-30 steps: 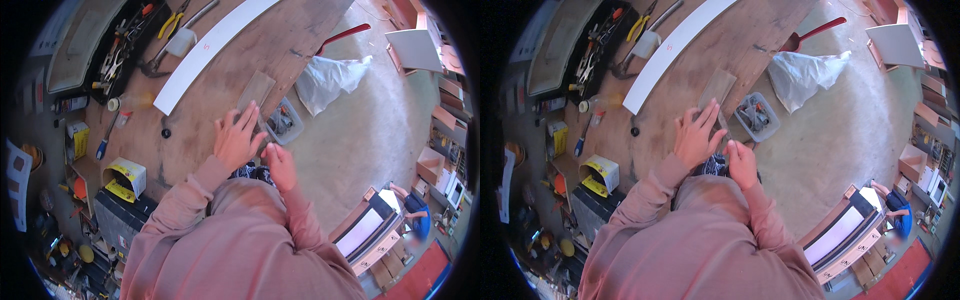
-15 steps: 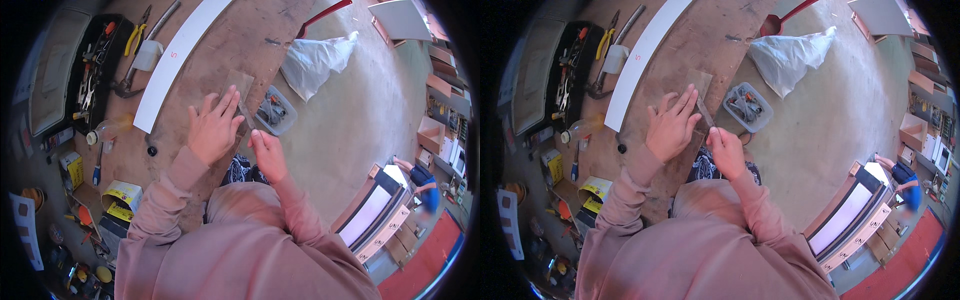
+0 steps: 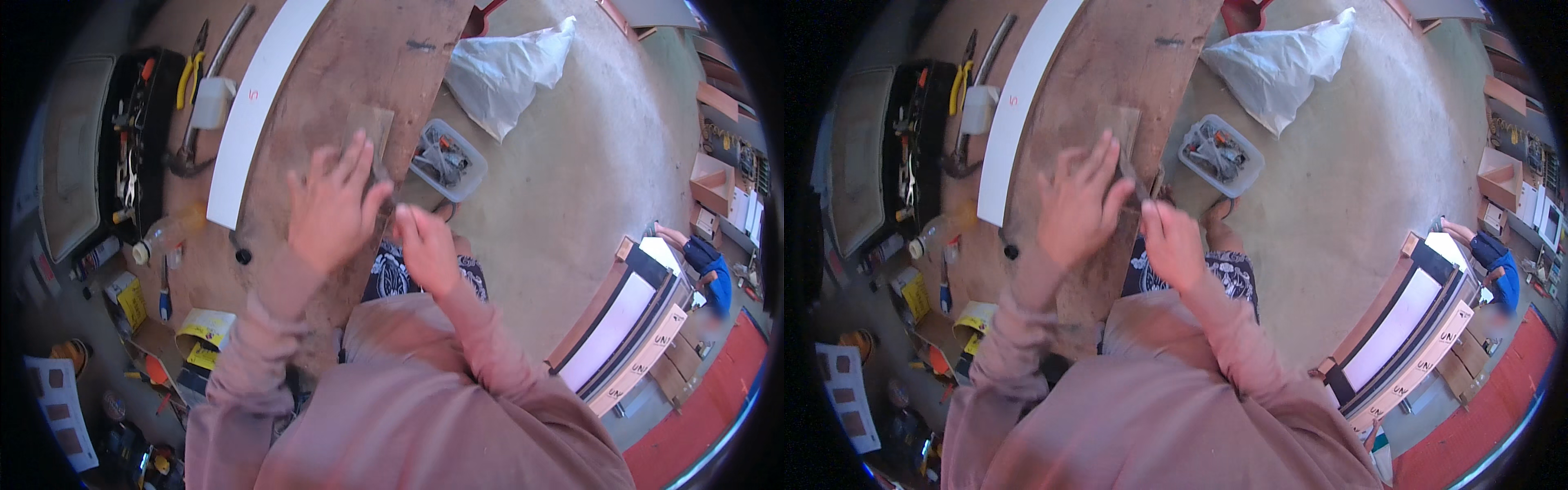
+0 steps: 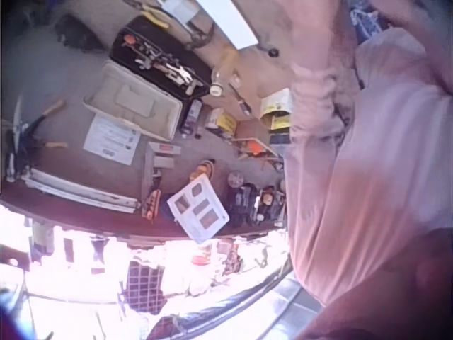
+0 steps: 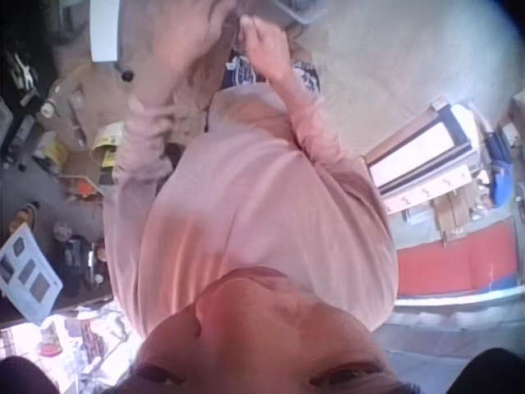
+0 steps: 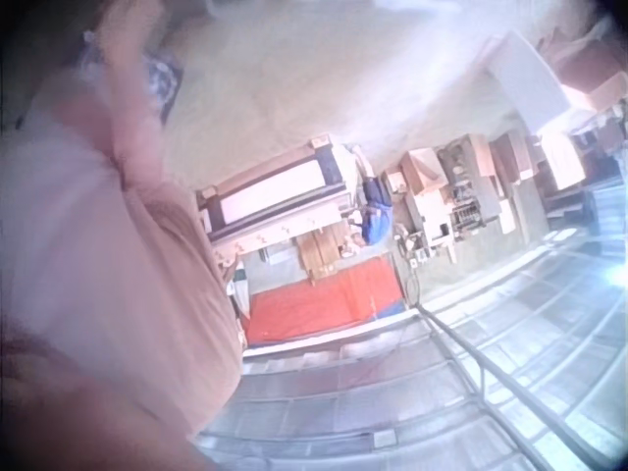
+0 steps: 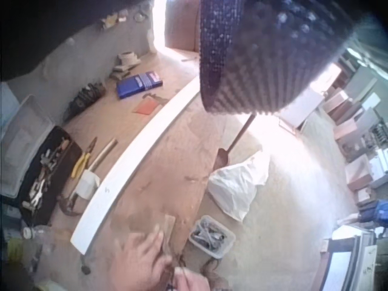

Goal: The person sharpens a small metal tool on a sanding block placed on a workbench. They repeatedly rub the tool against the block, inspect it, and continue sharpening. The person then walks to a nearby cabinet and places the tool on a shelf.

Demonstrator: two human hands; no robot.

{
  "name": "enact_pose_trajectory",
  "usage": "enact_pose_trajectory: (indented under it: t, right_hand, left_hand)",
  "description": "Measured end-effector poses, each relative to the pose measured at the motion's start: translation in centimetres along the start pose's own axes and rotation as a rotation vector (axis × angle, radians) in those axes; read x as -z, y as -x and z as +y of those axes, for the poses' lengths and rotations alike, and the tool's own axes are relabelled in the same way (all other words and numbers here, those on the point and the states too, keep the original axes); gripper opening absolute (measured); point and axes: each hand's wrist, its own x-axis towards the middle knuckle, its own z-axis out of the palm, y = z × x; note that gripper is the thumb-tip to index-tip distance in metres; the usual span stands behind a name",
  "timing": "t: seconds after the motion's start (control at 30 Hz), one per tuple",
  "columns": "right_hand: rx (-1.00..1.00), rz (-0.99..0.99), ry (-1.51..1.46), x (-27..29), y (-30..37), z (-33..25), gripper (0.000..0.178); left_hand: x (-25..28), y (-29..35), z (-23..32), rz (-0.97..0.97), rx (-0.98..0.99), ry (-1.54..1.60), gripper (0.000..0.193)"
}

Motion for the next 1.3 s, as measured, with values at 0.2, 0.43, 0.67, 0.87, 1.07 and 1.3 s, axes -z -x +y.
enact_pose_trajectory:
  t: [0.2,0.43,0.67,0.87,1.07,1.3]
  right_hand:
    - [-0.172,-0.143,0.019,-1.0,0.6,1.3,0.047]
    - [-0.122,-0.157,0.001,-0.8,0.7,2.6,0.05]
    - [-0.059,-0.06,-0.107,-1.4,-0.2,3.1,0.053]
    - [-0.129,-0.063,-0.036,-1.8,-0.1,3.0,0.053]
    - [-0.238,-0.109,-0.102,-2.4,1.5,2.9,0.049]
    - [-0.118,0.009,-0.051,-3.9,1.9,4.1,0.054]
  left_hand:
    - [0.7,0.2,0.7,-0.135,0.094,0.144,0.059]
    - [-1.6,1.6,0.3,-0.066,0.053,0.063,0.056]
    - [-1.7,0.4,-0.7,0.156,0.002,0.082,0.056]
    - [-2.1,1.1,-0.9,0.116,-0.016,0.067,0.055]
    - [-2.1,1.5,-1.5,-0.07,-0.035,0.043,0.054]
    - [-0.9,0.8,-1.7,-0.005,-0.095,-0.015,0.058]
